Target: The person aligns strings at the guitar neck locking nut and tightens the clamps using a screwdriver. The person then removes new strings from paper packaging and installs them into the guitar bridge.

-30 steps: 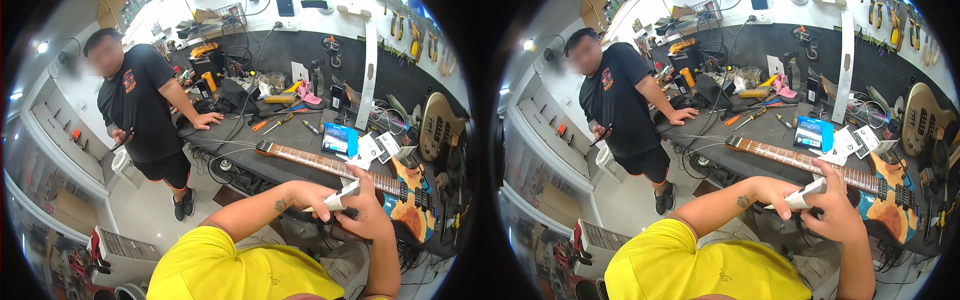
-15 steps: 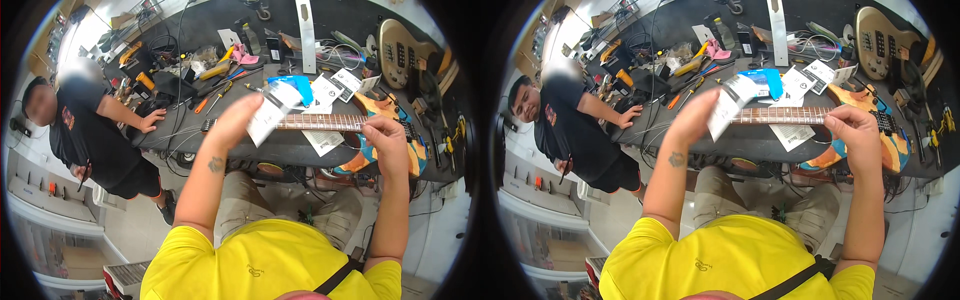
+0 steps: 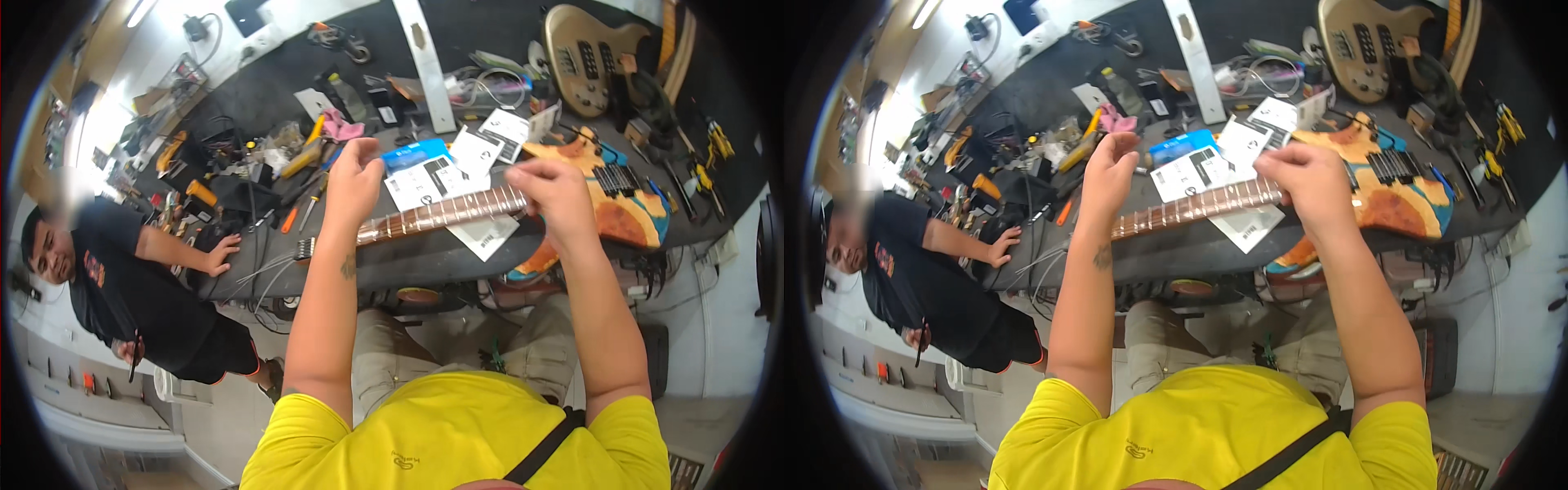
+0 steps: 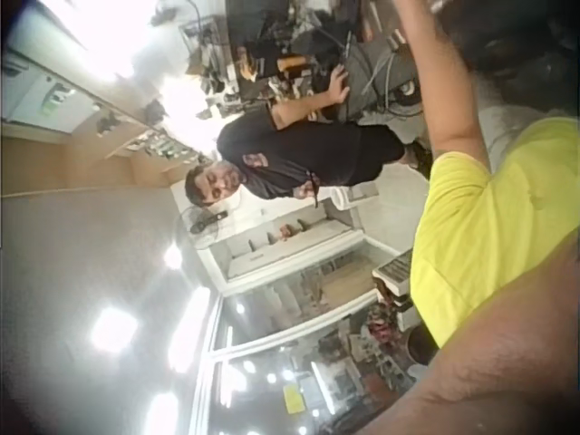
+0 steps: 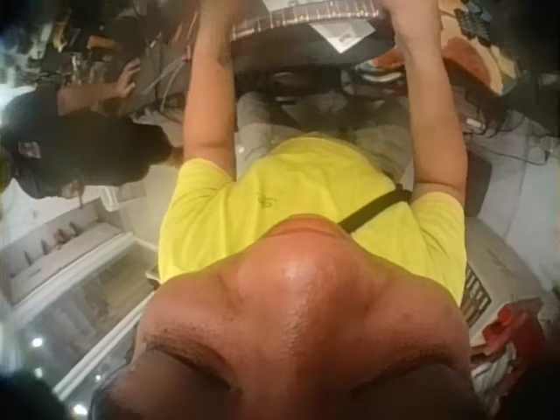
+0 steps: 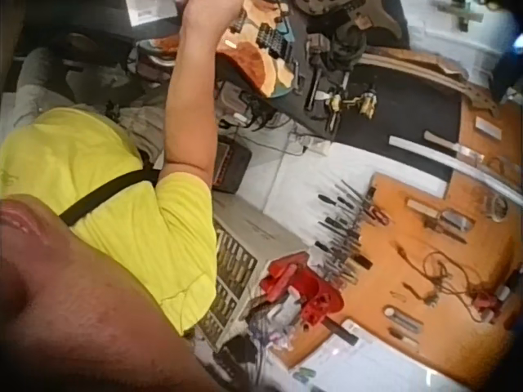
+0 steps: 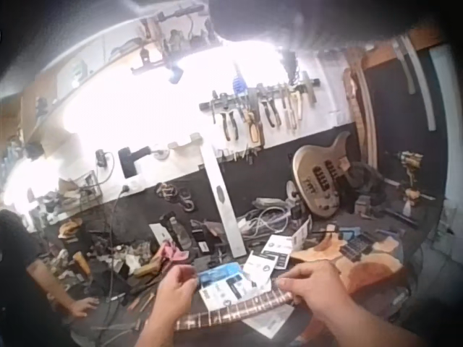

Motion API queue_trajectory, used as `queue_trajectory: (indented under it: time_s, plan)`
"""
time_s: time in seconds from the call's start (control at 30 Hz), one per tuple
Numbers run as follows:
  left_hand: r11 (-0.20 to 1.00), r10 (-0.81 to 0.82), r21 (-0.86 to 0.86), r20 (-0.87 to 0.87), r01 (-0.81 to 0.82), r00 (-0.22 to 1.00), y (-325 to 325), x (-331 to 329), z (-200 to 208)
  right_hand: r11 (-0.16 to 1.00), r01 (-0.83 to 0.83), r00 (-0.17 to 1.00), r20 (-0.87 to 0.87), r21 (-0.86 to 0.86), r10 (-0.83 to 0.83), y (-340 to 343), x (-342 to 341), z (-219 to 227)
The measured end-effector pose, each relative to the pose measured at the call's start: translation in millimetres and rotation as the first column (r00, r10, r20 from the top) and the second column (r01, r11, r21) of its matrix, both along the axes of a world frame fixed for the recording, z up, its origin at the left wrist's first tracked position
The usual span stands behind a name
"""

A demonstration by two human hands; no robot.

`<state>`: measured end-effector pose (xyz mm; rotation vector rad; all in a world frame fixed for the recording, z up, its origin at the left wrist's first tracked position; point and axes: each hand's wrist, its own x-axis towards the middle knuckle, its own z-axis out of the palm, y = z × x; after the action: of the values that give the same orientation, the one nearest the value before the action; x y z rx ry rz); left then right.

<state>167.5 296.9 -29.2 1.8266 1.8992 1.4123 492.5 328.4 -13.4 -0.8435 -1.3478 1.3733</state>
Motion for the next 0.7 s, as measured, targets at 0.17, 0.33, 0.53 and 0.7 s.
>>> queue_trajectory:
  time_s: [0.17,0.33,0.53,0.7]
  plan:
    - [0.913,-0.215,-0.090,0.723,0.398,0.656,-44.9,94.3,6.8,0.996,0.022,0.980,-0.195,-0.081,-0.037,-0.8,-27.9,-3.4]
    - [0.847,-0.341,0.137,0.881,0.513,0.329,-33.7,91.6,-11.9,0.996,0.093,0.966,-0.241,-0.018,-0.094,14.7,-44.6,-7.5]
    - [0.854,-0.414,0.279,0.876,0.439,0.248,-10.1,97.9,-10.1,0.997,0.056,0.982,-0.182,0.061,-0.044,41.6,-56.4,-3.5]
    - [0.907,-0.368,0.292,0.900,0.304,0.235,22.5,82.0,-5.7,0.990,-0.116,0.946,-0.295,0.085,0.136,66.4,-75.6,10.2]
